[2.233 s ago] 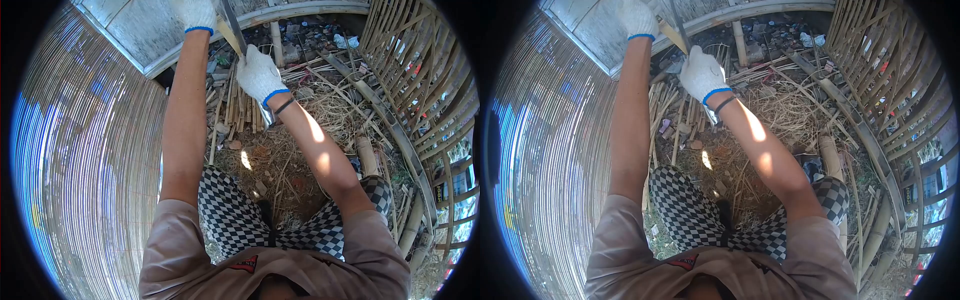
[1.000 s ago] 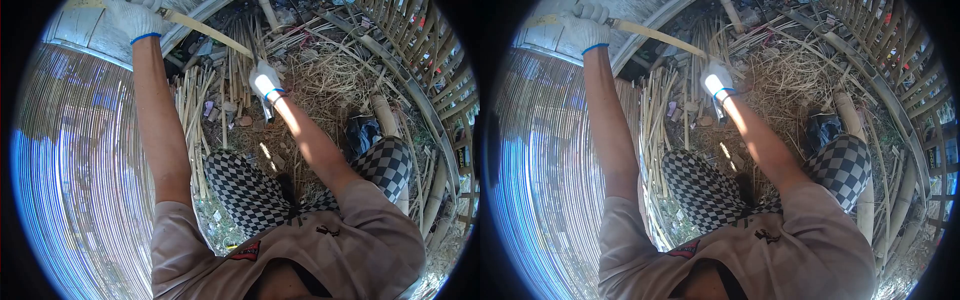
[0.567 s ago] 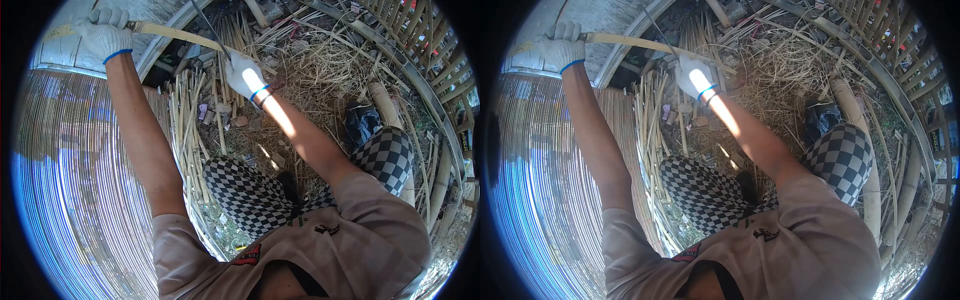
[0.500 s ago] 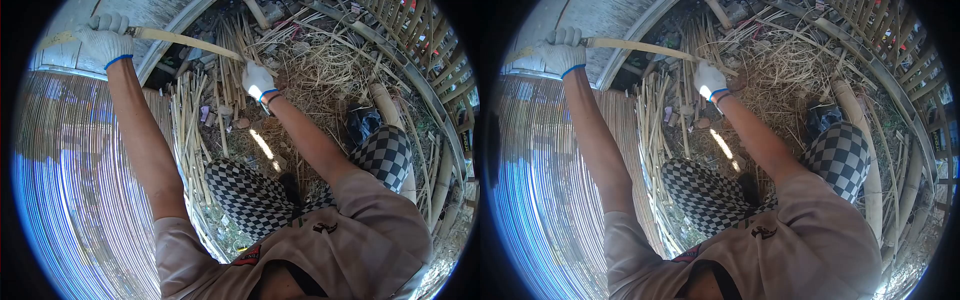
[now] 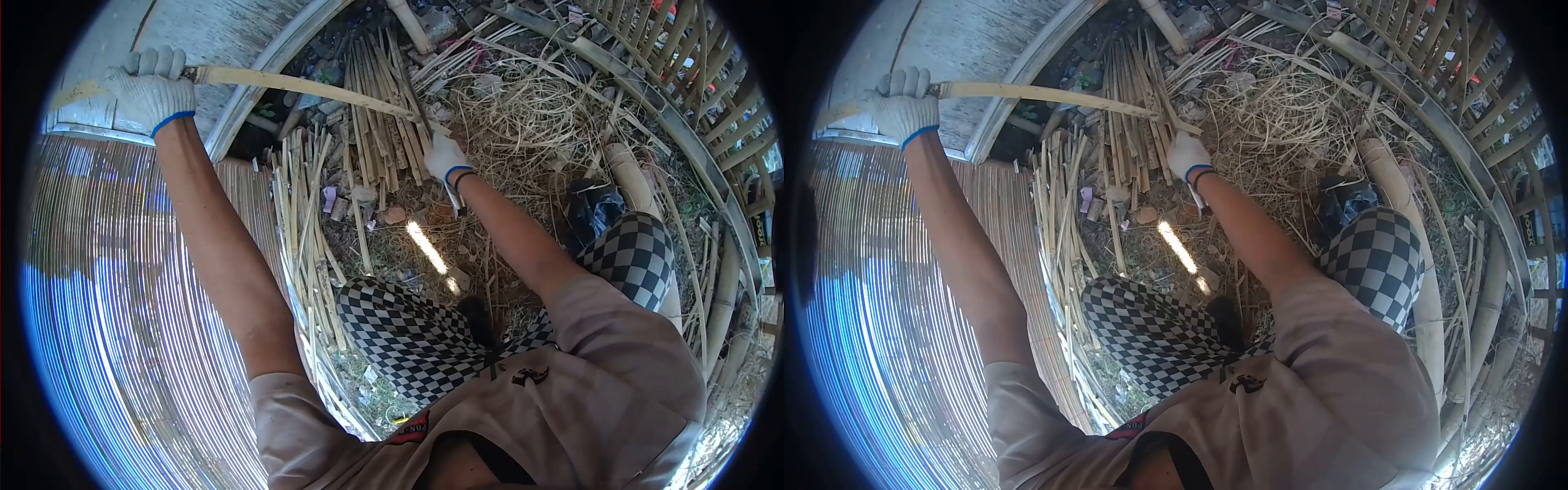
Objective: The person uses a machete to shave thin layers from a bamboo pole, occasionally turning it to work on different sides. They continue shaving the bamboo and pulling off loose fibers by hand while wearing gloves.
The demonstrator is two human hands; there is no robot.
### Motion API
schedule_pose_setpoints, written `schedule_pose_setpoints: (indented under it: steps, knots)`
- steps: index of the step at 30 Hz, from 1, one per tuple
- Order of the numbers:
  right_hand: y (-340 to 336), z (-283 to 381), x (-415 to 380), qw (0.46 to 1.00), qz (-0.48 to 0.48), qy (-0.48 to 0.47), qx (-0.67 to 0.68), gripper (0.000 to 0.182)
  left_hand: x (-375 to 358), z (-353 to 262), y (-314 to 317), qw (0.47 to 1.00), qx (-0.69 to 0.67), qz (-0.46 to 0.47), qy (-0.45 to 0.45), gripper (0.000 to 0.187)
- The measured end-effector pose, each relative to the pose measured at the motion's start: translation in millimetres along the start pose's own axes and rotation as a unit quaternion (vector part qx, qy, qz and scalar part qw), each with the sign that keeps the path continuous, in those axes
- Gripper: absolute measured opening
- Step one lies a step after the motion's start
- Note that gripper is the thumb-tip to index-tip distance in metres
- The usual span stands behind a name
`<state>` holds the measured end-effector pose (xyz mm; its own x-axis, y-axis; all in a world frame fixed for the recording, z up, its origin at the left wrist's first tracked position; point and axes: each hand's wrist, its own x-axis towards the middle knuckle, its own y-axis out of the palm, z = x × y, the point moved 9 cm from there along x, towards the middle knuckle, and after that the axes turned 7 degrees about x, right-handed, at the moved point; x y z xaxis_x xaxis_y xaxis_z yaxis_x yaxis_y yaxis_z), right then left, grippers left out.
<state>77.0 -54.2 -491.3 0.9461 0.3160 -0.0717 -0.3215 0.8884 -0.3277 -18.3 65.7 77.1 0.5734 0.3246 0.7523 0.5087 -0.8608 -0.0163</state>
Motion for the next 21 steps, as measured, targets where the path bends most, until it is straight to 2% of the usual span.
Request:
schedule_pose_setpoints:
  steps: [1, 2, 4, 5, 6, 7, 8, 11, 14, 15, 16, 17, 18, 19, 20, 21]
  knots:
    - [37.0, -52.5, 27.1, 0.987, 0.042, -0.064, -0.143, 0.025, 3.1, 0.2, -6.5, 1.000, -0.001, 0.000, 0.003, 0.053]
    - [64.7, -91.4, 44.4, 0.947, 0.080, -0.123, -0.286, 0.023, 4.7, 1.4, -10.1, 1.000, -0.013, 0.011, 0.002, 0.055]
    - [51.7, -48.3, 20.5, 0.878, 0.167, -0.159, -0.420, 0.024, 7.0, 5.9, -13.9, 0.998, -0.044, 0.033, -0.004, 0.058]
    - [37.4, -27.4, 10.5, 0.895, 0.164, -0.149, -0.387, 0.025, -2.4, 3.8, -13.8, 1.000, -0.010, -0.022, 0.006, 0.058]
    - [22.3, -5.5, 0.0, 0.911, 0.159, -0.140, -0.354, 0.026, -0.4, 4.8, -14.1, 1.000, -0.010, -0.024, 0.002, 0.058]
    - [2.6, 7.3, -4.0, 0.967, 0.098, -0.100, -0.212, 0.025, 1.4, 8.4, -15.6, 1.000, -0.010, -0.026, -0.005, 0.057]
    - [-17.8, 10.9, -9.7, 0.996, 0.032, -0.056, -0.068, 0.024, -0.2, 13.5, -16.8, 0.999, -0.011, -0.030, -0.012, 0.057]
    - [-27.7, 49.2, -20.5, 0.994, -0.017, -0.093, -0.052, 0.023, 2.3, 11.5, -12.3, 0.999, 0.010, -0.024, -0.025, 0.057]
    - [-10.9, 2.3, -16.7, 0.998, -0.026, -0.033, -0.045, 0.026, 6.3, 9.4, -20.1, 0.999, 0.009, -0.027, -0.015, 0.057]
    - [-12.0, -25.3, -19.0, 0.997, 0.027, 0.057, -0.041, 0.037, 5.2, 7.4, -23.0, 0.999, 0.011, -0.032, -0.010, 0.057]
    - [6.3, -72.3, -7.2, 0.990, 0.068, 0.104, -0.068, 0.037, 3.4, 5.7, -26.2, 0.999, 0.015, -0.035, -0.006, 0.057]
    - [38.2, -130.5, 13.3, 0.978, 0.114, 0.102, -0.141, 0.037, 0.9, 6.7, -28.2, 0.999, 0.013, -0.040, -0.003, 0.057]
    - [77.0, -180.1, 38.1, 0.947, 0.160, 0.039, -0.275, 0.038, 1.0, 10.2, -31.2, 0.999, -0.005, -0.037, -0.006, 0.056]
    - [96.4, -196.4, 47.2, 0.921, 0.178, 0.009, -0.347, 0.039, 9.0, 13.6, -33.8, 0.999, -0.024, -0.029, -0.007, 0.055]
    - [77.8, -163.5, 28.5, 0.914, 0.204, 0.006, -0.351, 0.041, 11.0, 17.2, -37.6, 0.998, -0.046, -0.031, -0.007, 0.053]
    - [58.1, -128.8, 8.5, 0.907, 0.230, 0.003, -0.353, 0.043, 8.2, 14.6, -31.8, 1.000, -0.002, -0.022, -0.012, 0.052]
